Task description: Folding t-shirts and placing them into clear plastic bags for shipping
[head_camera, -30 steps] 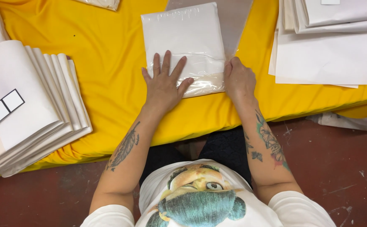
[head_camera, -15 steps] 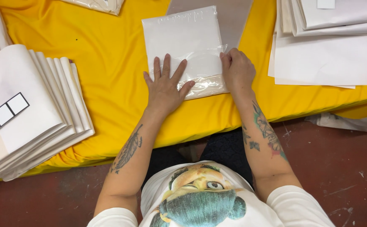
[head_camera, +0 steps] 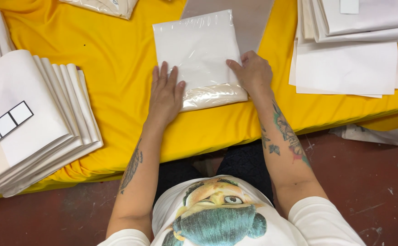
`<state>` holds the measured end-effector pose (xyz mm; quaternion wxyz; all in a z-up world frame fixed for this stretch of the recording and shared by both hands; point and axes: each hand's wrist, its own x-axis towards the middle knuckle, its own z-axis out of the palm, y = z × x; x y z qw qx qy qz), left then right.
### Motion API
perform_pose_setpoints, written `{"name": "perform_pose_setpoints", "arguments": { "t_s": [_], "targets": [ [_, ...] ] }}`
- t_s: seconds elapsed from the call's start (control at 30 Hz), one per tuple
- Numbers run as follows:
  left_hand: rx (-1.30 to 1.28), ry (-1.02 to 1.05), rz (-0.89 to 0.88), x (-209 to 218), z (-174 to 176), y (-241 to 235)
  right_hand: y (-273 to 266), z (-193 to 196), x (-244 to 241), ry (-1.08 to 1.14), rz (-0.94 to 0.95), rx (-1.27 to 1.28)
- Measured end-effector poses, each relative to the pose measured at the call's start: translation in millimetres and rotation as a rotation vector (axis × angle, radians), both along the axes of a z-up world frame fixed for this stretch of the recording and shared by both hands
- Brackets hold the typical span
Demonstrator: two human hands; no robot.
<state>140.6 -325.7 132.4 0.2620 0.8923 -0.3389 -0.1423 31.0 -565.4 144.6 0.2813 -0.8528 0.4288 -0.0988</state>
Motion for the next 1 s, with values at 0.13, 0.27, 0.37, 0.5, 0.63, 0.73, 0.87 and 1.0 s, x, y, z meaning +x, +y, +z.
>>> {"name": "perform_pose_setpoints", "arguments": {
  "t_s": [0.13, 0.27, 0.37, 0.5, 0.63, 0.73, 0.87, 1.0],
  "targets": [
    [0.013, -0.077, 0.131, 9, -20, 20, -6, -13, 0, -0.003, 0.009, 0.041],
    [-0.097, -0.148, 0.28, 11, -32, 44, -8, -25, 1, 0.001, 0.023, -0.008],
    [-0.24, -0.276, 0.217, -1, -25, 55, -3, -23, 5, 0.018, 0.023, -0.01],
    [-0.096, -0.284, -0.155, -28, -1, 52, -1, -15, 3, 0.04, 0.142, 0.119],
    [-0.064, -0.399, -0.102, -20, -17, 55, 5, -34, 16, -0.237, 0.104, 0.41],
    [-0.148, -0.439, -0.007, -12, -26, 59, 42, 17, 12, -0.46, 0.242, 0.514],
    [-0.259, -0.424, 0.033, -16, -12, 70, 41, 30, 15, -0.473, 0.433, 0.335],
    [-0.09, -0.39, -0.078, -29, -5, 98, 16, 4, 1, 0.055, 0.349, -0.143]
  ]
}}
